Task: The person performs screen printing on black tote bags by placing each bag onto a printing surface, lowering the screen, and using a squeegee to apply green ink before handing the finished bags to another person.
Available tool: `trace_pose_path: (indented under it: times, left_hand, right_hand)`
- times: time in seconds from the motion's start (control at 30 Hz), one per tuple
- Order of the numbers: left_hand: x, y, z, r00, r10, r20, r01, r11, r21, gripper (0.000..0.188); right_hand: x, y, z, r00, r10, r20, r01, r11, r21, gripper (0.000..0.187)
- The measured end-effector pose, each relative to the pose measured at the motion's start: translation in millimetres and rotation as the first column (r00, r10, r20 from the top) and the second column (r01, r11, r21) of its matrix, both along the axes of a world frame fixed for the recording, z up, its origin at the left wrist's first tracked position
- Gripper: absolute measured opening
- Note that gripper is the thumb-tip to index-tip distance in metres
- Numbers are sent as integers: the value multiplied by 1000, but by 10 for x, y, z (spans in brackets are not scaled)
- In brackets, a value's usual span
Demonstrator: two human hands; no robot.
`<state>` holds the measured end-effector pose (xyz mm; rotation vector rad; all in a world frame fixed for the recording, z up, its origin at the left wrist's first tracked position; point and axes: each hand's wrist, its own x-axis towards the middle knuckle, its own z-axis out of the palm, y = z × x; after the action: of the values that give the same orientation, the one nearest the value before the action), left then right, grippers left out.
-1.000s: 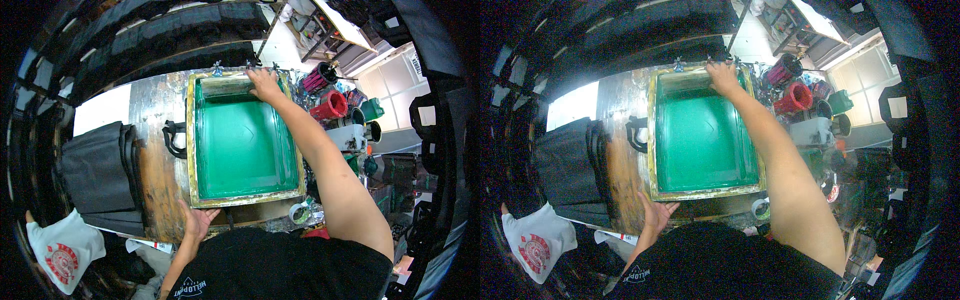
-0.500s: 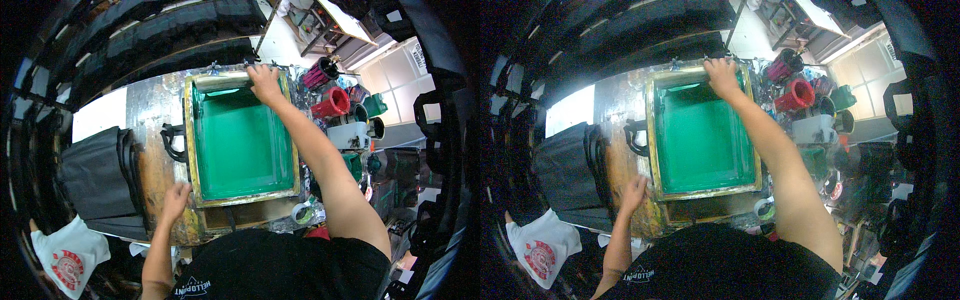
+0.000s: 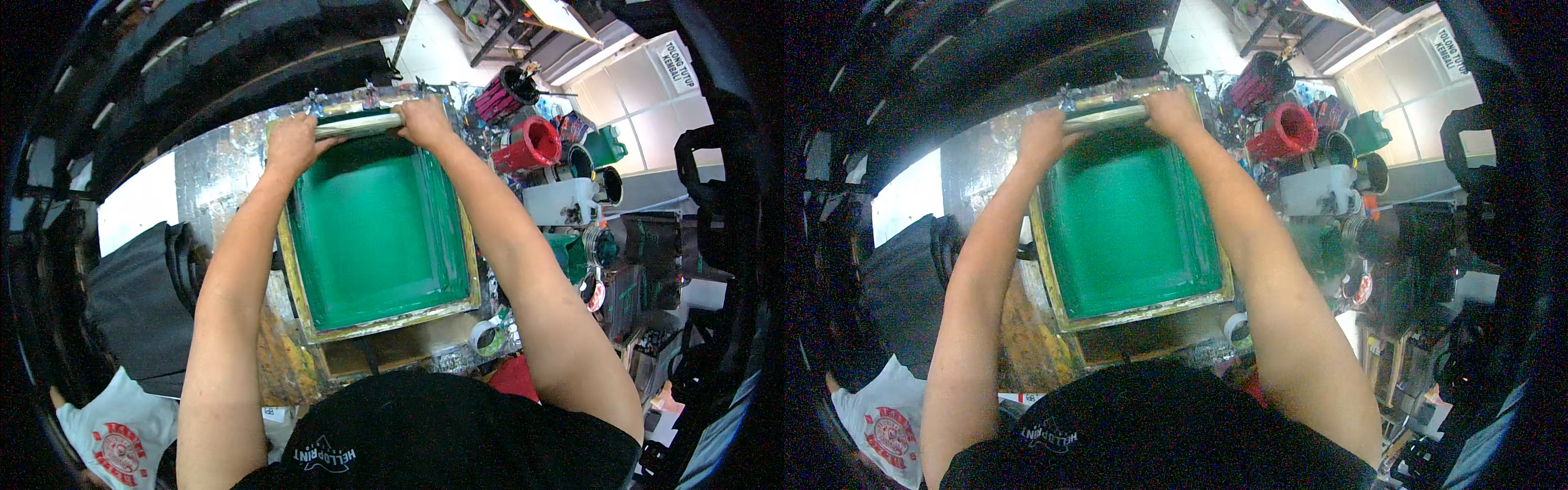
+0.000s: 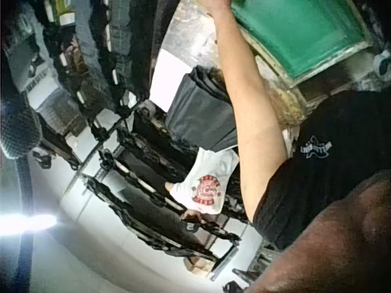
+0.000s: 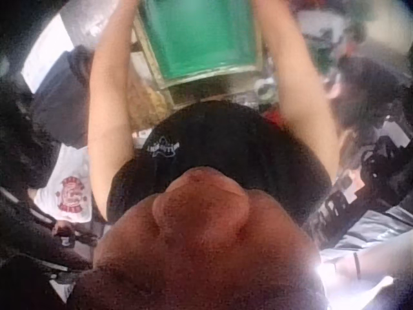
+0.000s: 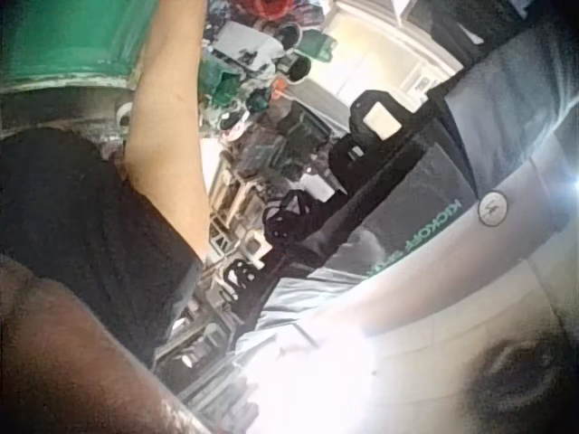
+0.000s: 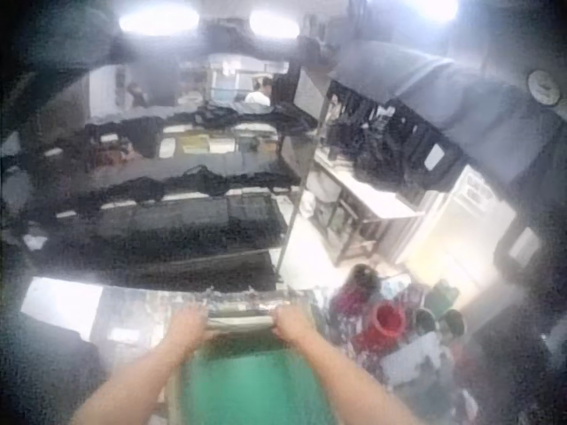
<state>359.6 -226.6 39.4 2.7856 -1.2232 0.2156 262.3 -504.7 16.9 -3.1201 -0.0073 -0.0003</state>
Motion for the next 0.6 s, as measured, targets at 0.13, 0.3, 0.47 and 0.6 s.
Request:
trace_pose_path:
  times: [0.13,0.3,0.47,0.6]
  left_hand:
    - [-131,180,-130,988,-54,144,73,988,-136,58]
    - [-442,305,-144,993,-35,116,49,992,-119,57]
    - [-876,463,-109,999,-10,51,12,998,-54,54]
    - [-1261,617,-60,994,35,-106,-34,999,8,43]
  right_hand:
    - [-101,145,78,1000,-1,-1,1,1000,21,39]
    - [-405,260,71,999,28,43,-29,1000,13,34]
    - [-803,454,94,1000,0,-20,-1,1000,-19,34]
    - [-1209,623,134,998,-11,-61,11,1000,7,34]
